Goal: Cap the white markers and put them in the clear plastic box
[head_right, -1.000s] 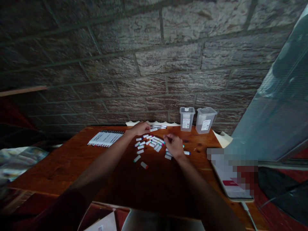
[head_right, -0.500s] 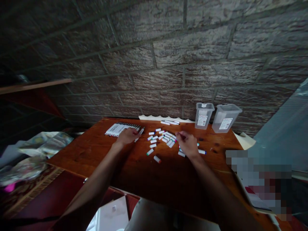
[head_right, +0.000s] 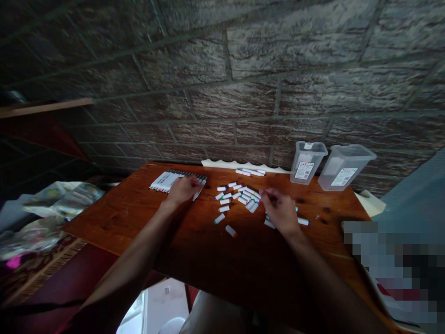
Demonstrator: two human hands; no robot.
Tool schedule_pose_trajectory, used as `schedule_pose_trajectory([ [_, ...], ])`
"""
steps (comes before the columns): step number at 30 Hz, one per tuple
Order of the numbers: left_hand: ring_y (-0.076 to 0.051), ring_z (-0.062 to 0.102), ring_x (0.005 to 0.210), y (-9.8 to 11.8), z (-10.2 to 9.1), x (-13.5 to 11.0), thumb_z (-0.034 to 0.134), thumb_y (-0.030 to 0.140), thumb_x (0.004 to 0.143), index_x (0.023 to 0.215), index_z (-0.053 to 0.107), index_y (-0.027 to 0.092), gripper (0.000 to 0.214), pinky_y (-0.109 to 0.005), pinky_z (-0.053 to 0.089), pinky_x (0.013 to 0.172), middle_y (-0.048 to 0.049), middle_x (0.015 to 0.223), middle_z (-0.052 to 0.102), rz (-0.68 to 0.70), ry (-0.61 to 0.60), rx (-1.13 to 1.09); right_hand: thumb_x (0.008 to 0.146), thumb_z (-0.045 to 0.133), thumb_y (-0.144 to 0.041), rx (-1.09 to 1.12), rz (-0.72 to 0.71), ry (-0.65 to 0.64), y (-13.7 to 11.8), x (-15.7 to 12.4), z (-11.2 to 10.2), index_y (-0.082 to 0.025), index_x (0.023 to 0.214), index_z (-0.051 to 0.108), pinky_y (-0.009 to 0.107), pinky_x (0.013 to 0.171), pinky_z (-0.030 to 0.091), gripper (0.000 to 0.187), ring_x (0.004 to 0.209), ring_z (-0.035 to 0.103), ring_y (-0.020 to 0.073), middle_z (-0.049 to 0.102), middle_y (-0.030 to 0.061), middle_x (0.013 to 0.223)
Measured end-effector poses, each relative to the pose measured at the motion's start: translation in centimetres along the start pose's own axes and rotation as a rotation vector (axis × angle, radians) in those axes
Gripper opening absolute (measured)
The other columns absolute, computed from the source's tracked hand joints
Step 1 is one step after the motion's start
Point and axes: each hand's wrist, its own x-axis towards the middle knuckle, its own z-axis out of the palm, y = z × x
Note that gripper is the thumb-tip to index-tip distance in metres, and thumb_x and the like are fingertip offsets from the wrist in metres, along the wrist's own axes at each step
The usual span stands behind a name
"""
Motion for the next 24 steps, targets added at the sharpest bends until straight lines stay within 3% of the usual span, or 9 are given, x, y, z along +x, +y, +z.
schedule_pose_trajectory([
  [6,-0.019,0.063,0.082,-1.0,0.7,0.2,0.060,0.039,0.081,0.083,0.064,0.022,0.018,-0.026,0.040,0.068,-0.0029,0.086,0.071,-0.017,0.002,-0.077,0.084,0.056,-0.050,-0.006,-0.003,-0.026,0.0,-0.2,0.2,-0.019,0.087,0.073,0.026,0.064,0.046,0.036,0.068,0.064,0.0175,0.072,0.0042,0.078],
  [12,-0.019,0.062,0.081,-0.7,1.5,0.3,0.059,0.040,0.082,0.085,0.062,0.021,0.020,-0.027,0.042,0.070,-0.0040,0.084,0.069,0.026,0.053,-0.148,0.083,0.056,-0.051,-0.010,0.026,-0.025,0.0,-0.2,-0.1,-0.018,0.087,0.072,0.027,0.066,0.046,0.036,0.071,0.065,0.0181,0.073,0.0044,0.079],
  [16,-0.024,0.058,0.100,-0.4,2.1,0.2,0.061,0.042,0.081,0.095,0.063,0.019,0.026,-0.032,0.044,0.086,-0.0087,0.101,0.066,0.046,0.176,-0.117,0.083,0.056,-0.054,-0.005,0.036,-0.043,0.2,-0.3,-0.3,-0.018,0.089,0.072,0.028,0.068,0.048,0.040,0.073,0.067,0.0196,0.074,0.0050,0.082],
  [19,-0.028,0.050,0.115,-0.4,2.6,0.1,0.062,0.043,0.080,0.116,0.058,0.017,0.045,-0.037,0.040,0.098,-0.0134,0.123,0.057,0.057,0.230,-0.079,0.081,0.057,-0.055,-0.035,0.065,-0.049,0.3,-0.3,-0.4,-0.020,0.089,0.073,0.029,0.068,0.048,0.039,0.073,0.067,0.0206,0.074,0.0048,0.083],
  [24,-0.031,0.043,0.126,-0.5,3.0,0.0,0.058,0.044,0.084,0.135,0.045,0.014,0.060,-0.041,0.036,0.104,-0.0158,0.137,0.048,-0.021,0.149,-0.049,0.079,0.056,-0.054,-0.042,0.061,-0.041,0.3,-0.3,-0.3,-0.020,0.091,0.073,0.031,0.071,0.049,0.039,0.076,0.068,0.0220,0.075,0.0055,0.087],
])
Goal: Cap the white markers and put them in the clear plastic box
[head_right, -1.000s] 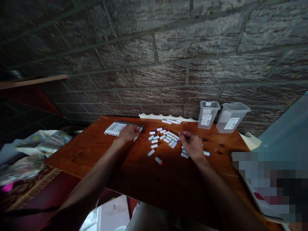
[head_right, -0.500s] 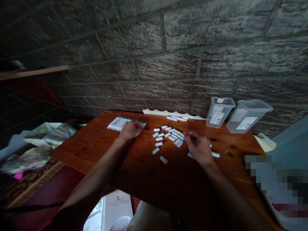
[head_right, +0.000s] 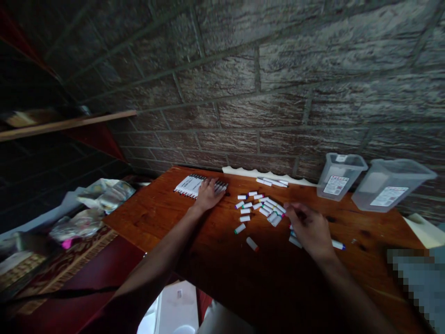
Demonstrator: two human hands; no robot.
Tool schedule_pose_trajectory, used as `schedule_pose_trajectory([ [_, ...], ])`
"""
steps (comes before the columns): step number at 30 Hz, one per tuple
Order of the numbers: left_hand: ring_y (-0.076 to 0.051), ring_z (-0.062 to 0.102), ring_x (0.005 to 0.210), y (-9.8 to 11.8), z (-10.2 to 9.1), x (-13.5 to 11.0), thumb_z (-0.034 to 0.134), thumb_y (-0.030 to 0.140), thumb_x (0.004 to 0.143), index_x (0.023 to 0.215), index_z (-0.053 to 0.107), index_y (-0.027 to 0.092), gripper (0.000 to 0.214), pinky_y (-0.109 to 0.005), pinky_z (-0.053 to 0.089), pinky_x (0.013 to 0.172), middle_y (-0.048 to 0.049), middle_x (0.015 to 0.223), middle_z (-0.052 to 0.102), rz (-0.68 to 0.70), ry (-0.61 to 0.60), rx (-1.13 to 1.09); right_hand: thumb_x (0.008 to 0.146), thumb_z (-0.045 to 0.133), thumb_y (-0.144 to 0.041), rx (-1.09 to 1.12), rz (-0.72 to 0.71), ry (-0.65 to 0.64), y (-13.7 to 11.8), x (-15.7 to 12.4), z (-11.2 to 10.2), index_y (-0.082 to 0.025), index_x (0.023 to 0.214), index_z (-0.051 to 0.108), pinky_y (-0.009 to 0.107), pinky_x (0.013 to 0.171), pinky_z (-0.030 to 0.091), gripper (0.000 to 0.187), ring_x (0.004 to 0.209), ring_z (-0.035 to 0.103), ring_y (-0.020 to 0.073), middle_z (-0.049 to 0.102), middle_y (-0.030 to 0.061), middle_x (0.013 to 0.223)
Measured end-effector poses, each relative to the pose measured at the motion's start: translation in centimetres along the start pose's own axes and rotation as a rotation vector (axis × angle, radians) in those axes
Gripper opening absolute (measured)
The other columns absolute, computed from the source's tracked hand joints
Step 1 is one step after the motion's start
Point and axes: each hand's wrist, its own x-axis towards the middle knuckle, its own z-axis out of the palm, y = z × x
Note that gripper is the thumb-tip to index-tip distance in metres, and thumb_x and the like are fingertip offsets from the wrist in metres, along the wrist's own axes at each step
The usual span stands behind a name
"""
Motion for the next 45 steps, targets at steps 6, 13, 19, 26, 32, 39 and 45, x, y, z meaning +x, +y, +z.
schedule_pose_trajectory([
  [6,-0.032,0.045,0.126,-0.13,-0.28,0.10,0.053,0.049,0.085,0.136,0.041,0.010,0.065,-0.041,0.036,0.104,-0.0189,0.134,0.052,-0.036,-0.074,0.036,0.081,0.055,-0.057,0.022,-0.005,-0.004,-0.20,-0.08,0.06,-0.020,0.089,0.072,0.029,0.067,0.050,0.041,0.071,0.068,0.0207,0.074,0.0056,0.082],
  [13,-0.033,0.046,0.127,-0.01,-0.41,-0.08,0.051,0.049,0.085,0.138,0.037,0.012,0.066,-0.041,0.036,0.103,-0.0201,0.134,0.053,-0.068,-0.114,0.040,0.081,0.056,-0.055,0.032,-0.011,0.000,-0.05,0.01,0.08,-0.020,0.087,0.072,0.029,0.066,0.050,0.039,0.070,0.068,0.0203,0.074,0.0047,0.080],
  [19,-0.032,0.047,0.127,0.23,-0.74,-0.04,0.051,0.050,0.085,0.139,0.036,0.014,0.066,-0.040,0.036,0.102,-0.0189,0.135,0.053,-0.082,-0.125,0.047,0.080,0.057,-0.056,0.008,-0.003,0.024,0.13,0.09,0.12,-0.020,0.086,0.072,0.029,0.065,0.050,0.039,0.069,0.067,0.0200,0.074,0.0045,0.078],
  [26,-0.033,0.044,0.129,0.10,-0.56,0.17,0.048,0.053,0.087,0.139,0.036,0.012,0.068,-0.043,0.035,0.104,-0.0193,0.135,0.054,-0.102,-0.125,0.041,0.081,0.056,-0.056,-0.004,-0.007,0.010,0.21,0.14,-0.02,-0.020,0.087,0.072,0.029,0.065,0.049,0.040,0.069,0.066,0.0196,0.073,0.0041,0.078],
  [32,-0.034,0.046,0.127,0.01,-0.57,0.28,0.046,0.054,0.087,0.138,0.037,0.009,0.069,-0.043,0.035,0.103,-0.0213,0.132,0.055,-0.105,-0.117,0.048,0.081,0.057,-0.054,0.012,-0.019,0.026,0.37,0.15,0.04,-0.020,0.087,0.073,0.029,0.065,0.049,0.039,0.069,0.066,0.0198,0.074,0.0046,0.080],
  [39,-0.033,0.047,0.126,-0.15,-0.38,0.30,0.047,0.055,0.087,0.136,0.040,0.010,0.067,-0.041,0.036,0.102,-0.0202,0.131,0.056,-0.091,-0.099,0.038,0.080,0.057,-0.056,0.027,0.004,0.000,0.27,0.21,-0.14,-0.021,0.088,0.072,0.030,0.067,0.049,0.040,0.072,0.066,0.0204,0.073,0.0046,0.083],
  [45,-0.032,0.049,0.125,-0.27,-0.34,0.33,0.046,0.056,0.087,0.136,0.041,0.011,0.066,-0.039,0.036,0.102,-0.0185,0.130,0.057,-0.071,-0.076,0.031,0.080,0.057,-0.055,0.026,-0.015,0.020,0.28,0.19,-0.17,-0.020,0.088,0.072,0.031,0.067,0.050,0.039,0.070,0.066,0.0207,0.074,0.0053,0.081],
])
